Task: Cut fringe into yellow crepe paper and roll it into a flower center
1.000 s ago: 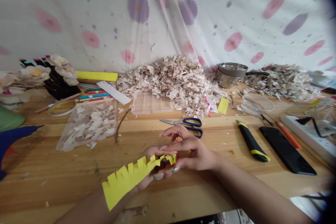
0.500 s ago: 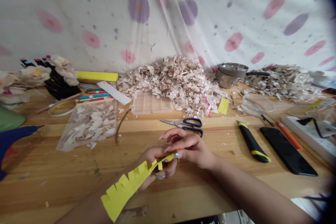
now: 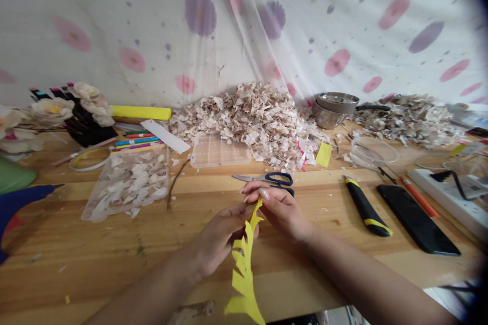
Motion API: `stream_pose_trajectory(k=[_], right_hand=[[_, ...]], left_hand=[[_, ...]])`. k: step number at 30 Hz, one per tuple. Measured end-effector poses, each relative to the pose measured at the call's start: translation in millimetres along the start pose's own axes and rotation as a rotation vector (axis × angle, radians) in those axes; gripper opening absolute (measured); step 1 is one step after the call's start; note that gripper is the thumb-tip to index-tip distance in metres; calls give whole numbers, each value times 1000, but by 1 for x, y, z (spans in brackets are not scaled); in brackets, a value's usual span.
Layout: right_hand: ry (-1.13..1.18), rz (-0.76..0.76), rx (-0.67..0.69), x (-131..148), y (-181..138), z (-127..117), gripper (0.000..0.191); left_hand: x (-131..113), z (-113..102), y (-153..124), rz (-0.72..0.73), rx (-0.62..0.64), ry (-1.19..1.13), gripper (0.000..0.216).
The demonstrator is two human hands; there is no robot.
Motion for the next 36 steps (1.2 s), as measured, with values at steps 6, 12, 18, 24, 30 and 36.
stream_pose_trajectory(k=[6, 12, 18, 24, 30, 36], right_hand=[[-23, -8, 25, -2, -1, -1, 22], [-93, -53, 12, 4, 0, 1, 20], [-484, -248, 89, 18, -1, 8, 19], [-1022, -651, 252, 37, -7, 2, 27], [-1211, -703, 405, 42, 0, -4, 16], [-1241, -580, 431, 33, 3, 0, 15]], left_hand=[[-7, 12, -9, -20, -76, -94, 34], [-6, 10, -10, 37, -136, -221, 30], [-9, 12, -10, 102, -215, -66, 30], [-14, 10, -14, 301, -459, 135, 26], [-11, 9, -17, 335, -533, 256, 27], [-11, 9, -18, 365, -542, 312, 26]])
Point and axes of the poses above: each hand's wrist, its own y-axis towards the middle knuckle, its own z-axis out of the palm, x = y × z, the point moved 3 cm from there along y, towards the middle knuckle, and after that the axes turned 13 degrees about -z, right-handed, at the moved point
